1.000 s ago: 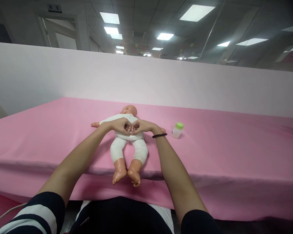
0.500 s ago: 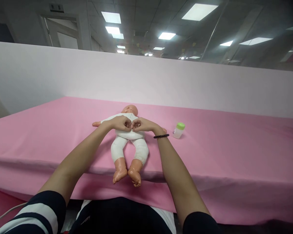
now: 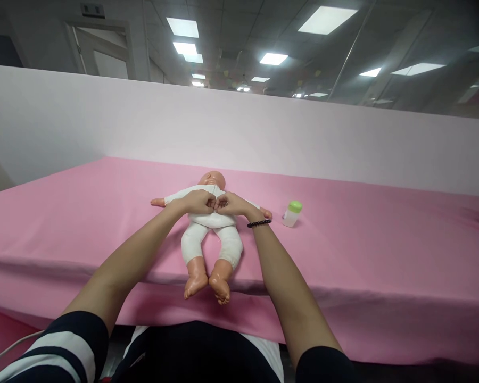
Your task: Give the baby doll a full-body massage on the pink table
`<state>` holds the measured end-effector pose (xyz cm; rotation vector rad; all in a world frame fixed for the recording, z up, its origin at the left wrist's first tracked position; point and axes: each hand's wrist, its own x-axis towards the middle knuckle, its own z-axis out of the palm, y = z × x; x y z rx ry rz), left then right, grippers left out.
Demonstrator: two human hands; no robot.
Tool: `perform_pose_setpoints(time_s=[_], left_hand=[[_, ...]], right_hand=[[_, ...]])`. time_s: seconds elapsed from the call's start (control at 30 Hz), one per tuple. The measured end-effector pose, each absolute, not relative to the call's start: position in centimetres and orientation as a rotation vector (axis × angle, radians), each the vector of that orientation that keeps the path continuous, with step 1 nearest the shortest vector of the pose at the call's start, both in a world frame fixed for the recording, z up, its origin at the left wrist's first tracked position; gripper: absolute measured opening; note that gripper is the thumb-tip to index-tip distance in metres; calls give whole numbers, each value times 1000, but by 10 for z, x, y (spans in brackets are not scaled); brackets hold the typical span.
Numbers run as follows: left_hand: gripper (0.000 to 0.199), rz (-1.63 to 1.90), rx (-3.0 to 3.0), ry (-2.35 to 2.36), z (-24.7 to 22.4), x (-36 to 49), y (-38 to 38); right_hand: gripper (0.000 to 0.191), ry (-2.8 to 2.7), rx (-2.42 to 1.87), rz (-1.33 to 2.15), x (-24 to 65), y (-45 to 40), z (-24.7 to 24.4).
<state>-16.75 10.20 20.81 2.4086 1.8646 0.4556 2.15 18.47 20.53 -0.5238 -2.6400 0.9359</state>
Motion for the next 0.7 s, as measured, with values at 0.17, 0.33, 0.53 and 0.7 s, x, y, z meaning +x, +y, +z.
perform_pose_setpoints(time_s=[0.17,0.33,0.53,0.7], left_hand=[[13,522,2408,1993,206,-171,106],[15,479,2384,2091,202,-167,108],[16,529,2408,2141,204,-162,105],[21,642,2402,2231,199,-160,109]], right_hand=[[16,-2556,-513,898,22,187,203],[12,-2536,-554,801,19,188,198],[12,-2495,-597,659,16,190,196],[8,-2442,-656,500,11,195,188]])
